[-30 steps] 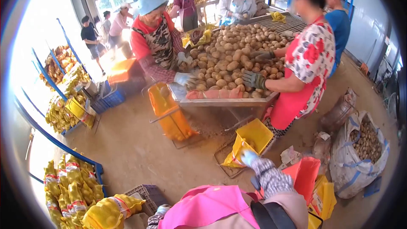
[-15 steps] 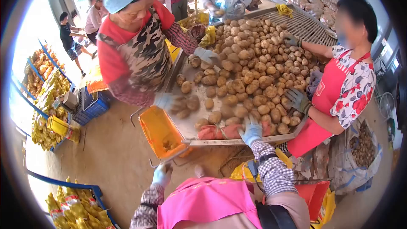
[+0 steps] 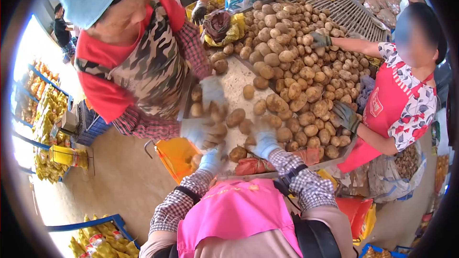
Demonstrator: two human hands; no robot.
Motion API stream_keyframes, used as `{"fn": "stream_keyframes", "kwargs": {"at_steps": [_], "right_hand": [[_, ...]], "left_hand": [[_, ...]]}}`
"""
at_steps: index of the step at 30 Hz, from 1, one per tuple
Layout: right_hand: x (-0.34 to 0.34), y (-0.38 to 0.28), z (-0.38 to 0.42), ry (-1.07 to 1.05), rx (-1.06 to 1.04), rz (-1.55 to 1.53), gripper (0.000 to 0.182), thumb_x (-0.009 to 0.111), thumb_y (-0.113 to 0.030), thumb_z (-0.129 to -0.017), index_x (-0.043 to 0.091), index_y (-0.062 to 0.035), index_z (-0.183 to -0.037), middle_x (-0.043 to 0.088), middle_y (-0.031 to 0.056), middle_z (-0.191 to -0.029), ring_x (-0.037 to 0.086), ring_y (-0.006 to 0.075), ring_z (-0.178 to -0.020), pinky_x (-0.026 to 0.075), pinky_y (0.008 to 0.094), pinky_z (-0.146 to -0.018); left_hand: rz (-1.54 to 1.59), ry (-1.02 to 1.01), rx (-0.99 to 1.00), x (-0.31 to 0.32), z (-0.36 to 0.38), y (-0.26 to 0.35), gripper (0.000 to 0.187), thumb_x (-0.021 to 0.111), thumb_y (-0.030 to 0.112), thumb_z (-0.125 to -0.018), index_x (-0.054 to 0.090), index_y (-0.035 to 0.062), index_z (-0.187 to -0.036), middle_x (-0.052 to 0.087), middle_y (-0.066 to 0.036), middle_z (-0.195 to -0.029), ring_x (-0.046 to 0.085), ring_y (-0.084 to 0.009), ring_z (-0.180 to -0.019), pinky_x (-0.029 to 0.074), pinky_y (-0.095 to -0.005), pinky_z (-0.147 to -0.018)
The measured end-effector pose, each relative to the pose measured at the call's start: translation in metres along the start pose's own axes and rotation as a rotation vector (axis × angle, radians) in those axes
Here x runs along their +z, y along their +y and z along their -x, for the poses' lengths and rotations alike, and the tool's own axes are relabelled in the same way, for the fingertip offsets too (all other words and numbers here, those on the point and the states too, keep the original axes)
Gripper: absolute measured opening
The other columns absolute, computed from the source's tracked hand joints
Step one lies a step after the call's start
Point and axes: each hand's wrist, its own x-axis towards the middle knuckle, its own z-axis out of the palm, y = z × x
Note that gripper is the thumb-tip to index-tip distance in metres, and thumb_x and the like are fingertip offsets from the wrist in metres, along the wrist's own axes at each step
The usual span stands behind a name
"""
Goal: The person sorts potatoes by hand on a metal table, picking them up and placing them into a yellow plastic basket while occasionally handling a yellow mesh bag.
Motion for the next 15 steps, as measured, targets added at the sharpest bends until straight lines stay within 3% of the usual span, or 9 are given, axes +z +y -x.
{"fn": "stream_keyframes", "kwargs": {"at_steps": [3,4,6,8,9,10,13,14,15], "right_hand": [[0.012,-0.023,-0.022,-0.162,-0.205,0.104,0.065,0.063,-0.042,-0.077,0.047,-0.0169,-0.134,0.029,0.0133,-0.148,0.027,0.0326,-0.137,0.028,0.0520,-0.106],[0.039,-0.027,-0.031,-0.138,-0.268,0.132,0.059,0.062,-0.041,-0.077,0.051,-0.0170,-0.131,0.036,0.0117,-0.145,0.032,0.0285,-0.134,0.028,0.0532,-0.105],[0.038,-0.046,-0.042,-0.464,-0.320,0.198,0.040,0.063,-0.035,-0.075,0.064,-0.0134,-0.108,0.051,0.0149,-0.130,0.047,0.0288,-0.121,0.040,0.0483,-0.096],[0.031,-0.018,-0.043,-0.079,-0.708,-0.185,0.027,0.061,-0.032,-0.075,0.067,-0.0119,-0.092,0.063,0.0121,-0.108,0.058,0.0297,-0.105,0.045,0.0457,-0.089],[-0.013,-0.012,-0.051,-0.019,-0.631,-0.330,0.023,0.061,-0.031,-0.074,0.066,-0.0110,-0.084,0.064,0.0101,-0.100,0.060,0.0307,-0.097,0.048,0.0423,-0.082],[-0.072,-0.010,-0.066,-0.239,-0.348,-0.017,0.022,0.062,-0.032,-0.073,0.065,-0.0113,-0.078,0.063,0.0113,-0.103,0.060,0.0298,-0.097,0.049,0.0400,-0.079],[-0.056,0.081,-0.084,0.247,0.053,0.097,0.048,0.063,-0.045,-0.076,0.063,-0.0082,-0.106,0.054,0.0192,-0.123,0.049,0.0336,-0.117,0.040,0.0450,-0.096],[-0.057,0.089,-0.088,0.112,0.037,0.074,0.066,0.063,-0.052,-0.076,0.051,-0.0124,-0.128,0.046,0.0198,-0.135,0.039,0.0345,-0.127,0.033,0.0504,-0.101],[-0.068,0.075,-0.093,-0.068,0.110,0.069,0.073,0.061,-0.056,-0.077,0.046,-0.0134,-0.134,0.041,0.0171,-0.140,0.033,0.0324,-0.132,0.026,0.0522,-0.106]], "left_hand": [[-0.013,-0.003,0.121,0.004,-0.014,0.008,0.050,0.059,0.021,-0.082,0.044,0.0088,-0.128,0.059,-0.022,-0.112,0.059,-0.0386,-0.100,0.047,-0.0460,-0.083],[0.010,0.028,0.197,0.007,-0.020,0.007,0.048,0.060,0.016,-0.079,0.046,0.0081,-0.124,0.058,-0.021,-0.111,0.059,-0.0383,-0.099,0.047,-0.0450,-0.083],[0.080,0.127,0.259,0.010,-0.029,0.004,0.046,0.061,0.016,-0.078,0.049,0.0091,-0.122,0.058,-0.021,-0.108,0.059,-0.0382,-0.097,0.048,-0.0439,-0.082],[0.161,0.080,0.033,0.001,-0.034,0.009,0.047,0.062,0.015,-0.076,0.050,0.0090,-0.121,0.058,-0.020,-0.107,0.058,-0.0373,-0.099,0.049,-0.0425,-0.082],[0.158,0.028,-0.019,-0.009,-0.031,0.013,0.050,0.064,0.016,-0.076,0.049,0.0094,-0.122,0.059,-0.019,-0.107,0.057,-0.0367,-0.101,0.048,-0.0422,-0.084],[0.157,0.017,-0.027,-0.013,-0.025,0.018,0.050,0.064,0.016,-0.076,0.049,0.0094,-0.122,0.059,-0.019,-0.107,0.057,-0.0367,-0.101,0.048,-0.0422,-0.084],[0.029,0.060,0.161,0.000,-0.019,0.009,0.042,0.067,0.020,-0.073,0.057,0.0103,-0.113,0.059,-0.017,-0.110,0.058,-0.0360,-0.099,0.049,-0.0421,-0.085],[-0.019,0.020,0.263,-0.025,-0.015,0.044,0.039,0.069,0.024,-0.070,0.061,0.0120,-0.107,0.058,-0.016,-0.107,0.058,-0.0358,-0.095,0.049,-0.0432,-0.082],[-0.121,0.091,0.437,-0.004,-0.018,0.036,0.030,0.060,0.020,-0.075,0.061,0.0136,-0.104,0.057,-0.013,-0.107,0.059,-0.0325,-0.092,0.049,-0.0408,-0.078]]}}
